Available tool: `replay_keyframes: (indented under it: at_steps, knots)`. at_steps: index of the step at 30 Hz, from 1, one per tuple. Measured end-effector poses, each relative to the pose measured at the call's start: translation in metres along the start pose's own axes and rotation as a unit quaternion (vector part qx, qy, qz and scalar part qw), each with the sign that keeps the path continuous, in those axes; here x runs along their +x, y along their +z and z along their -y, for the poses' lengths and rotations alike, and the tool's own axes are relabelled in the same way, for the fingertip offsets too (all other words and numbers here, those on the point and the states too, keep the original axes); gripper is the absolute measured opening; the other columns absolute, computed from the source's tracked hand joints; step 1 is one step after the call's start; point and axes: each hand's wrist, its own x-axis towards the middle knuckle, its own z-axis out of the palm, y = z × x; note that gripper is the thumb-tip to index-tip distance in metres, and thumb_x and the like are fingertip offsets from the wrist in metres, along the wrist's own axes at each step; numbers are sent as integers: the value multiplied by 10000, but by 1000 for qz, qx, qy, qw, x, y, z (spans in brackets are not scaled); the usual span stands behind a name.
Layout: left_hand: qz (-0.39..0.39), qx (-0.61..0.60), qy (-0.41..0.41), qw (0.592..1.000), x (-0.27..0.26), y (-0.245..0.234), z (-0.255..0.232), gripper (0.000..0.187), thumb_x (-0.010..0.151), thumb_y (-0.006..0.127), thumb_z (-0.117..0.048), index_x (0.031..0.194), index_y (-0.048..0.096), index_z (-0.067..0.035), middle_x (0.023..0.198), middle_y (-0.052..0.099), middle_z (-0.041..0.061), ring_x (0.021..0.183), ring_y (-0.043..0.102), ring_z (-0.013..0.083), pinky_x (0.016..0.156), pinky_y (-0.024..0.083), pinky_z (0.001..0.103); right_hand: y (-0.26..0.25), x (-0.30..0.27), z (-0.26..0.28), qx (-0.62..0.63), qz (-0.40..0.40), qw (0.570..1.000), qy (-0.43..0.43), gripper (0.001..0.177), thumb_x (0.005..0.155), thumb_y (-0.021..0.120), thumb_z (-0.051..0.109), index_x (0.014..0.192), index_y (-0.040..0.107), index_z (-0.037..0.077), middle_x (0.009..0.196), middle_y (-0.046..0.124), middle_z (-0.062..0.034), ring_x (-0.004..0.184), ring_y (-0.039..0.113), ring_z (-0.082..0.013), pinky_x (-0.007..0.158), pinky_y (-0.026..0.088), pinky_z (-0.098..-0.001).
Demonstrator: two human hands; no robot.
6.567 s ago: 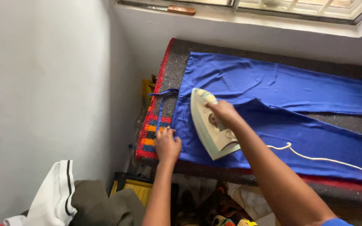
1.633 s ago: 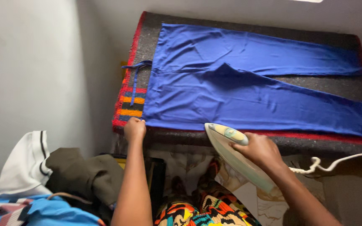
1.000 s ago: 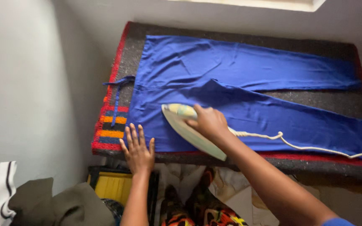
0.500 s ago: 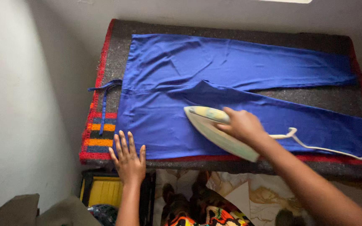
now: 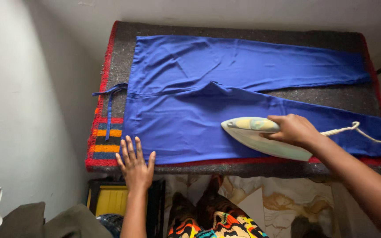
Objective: The person irons a blue garment on an ironing board, smoothing the fabric with an iron and adjusting the garment's position. The person then folds the garment on the board.
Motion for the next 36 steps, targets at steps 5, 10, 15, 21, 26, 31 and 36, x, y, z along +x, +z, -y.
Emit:
replay_keyframes:
  at_steps: [5, 10, 15, 21, 26, 31, 36]
  knots:
    - [11, -22, 7, 1000, 4, -6, -1, 1133, 793, 533, -796, 1626, 195, -105, 1701, 72, 154, 1571, 28, 303, 1215, 54, 611, 3, 1, -12, 72, -64, 991, 88, 693, 727, 725, 675, 1322, 698, 321, 1031, 800, -134, 918, 778, -349, 823, 604, -485]
    - [102, -16, -5, 995, 14, -16, 11, 1121, 697, 725, -710, 1597, 355, -154, 1698, 168, 183, 1520, 110, 333, 1155, 124, 601, -1, -16, 25, -5, -103, 994, -41, 696, 707, 707, 750, 1210, 744, 270, 946, 790, -137, 896, 757, -350, 786, 589, -480]
    - [-52, -131, -154, 978, 25, 1, 64, 583, 761, 882, -319, 1265, 694, -95, 1283, 627, 169, 1209, 559, 332, 1066, 437, 467, -1, -41, 125, -22, -95, 984, -150, 729, 771, 558, 811, 1064, 743, 171, 772, 752, -172, 764, 751, -360, 697, 579, -497]
    - [32, -379, -261, 887, 33, 75, 145, 328, 754, 888, -167, 1029, 774, -27, 878, 759, 70, 773, 691, 157, 750, 555, 321, 33, -31, 248, 79, -118, 980, -142, 685, 865, 592, 727, 1007, 702, 67, 850, 746, -195, 819, 728, -390, 723, 556, -527]
    - [70, -416, -257, 869, 40, 95, 160, 305, 751, 859, -78, 1039, 780, -19, 905, 780, 75, 802, 712, 146, 780, 564, 304, 58, -2, 313, 216, -119, 968, -54, 665, 895, 608, 659, 1012, 668, 7, 825, 745, -236, 798, 719, -407, 741, 550, -530]
    - [114, -455, -275, 839, 43, 91, 157, 310, 752, 845, -40, 1055, 782, -26, 965, 784, 62, 856, 713, 141, 825, 551, 293, 43, 44, 329, 514, 86, 853, -20, 543, 911, 703, 457, 986, 640, -77, 732, 699, -202, 625, 716, -333, 537, 582, -503]
    - [117, -485, -244, 832, 43, 91, 157, 273, 775, 814, -25, 1045, 775, -23, 958, 781, 50, 859, 710, 131, 828, 558, 291, 54, 6, 328, 575, 175, 798, 38, 472, 948, 649, 373, 944, 581, -94, 641, 601, -172, 476, 648, -307, 423, 534, -460]
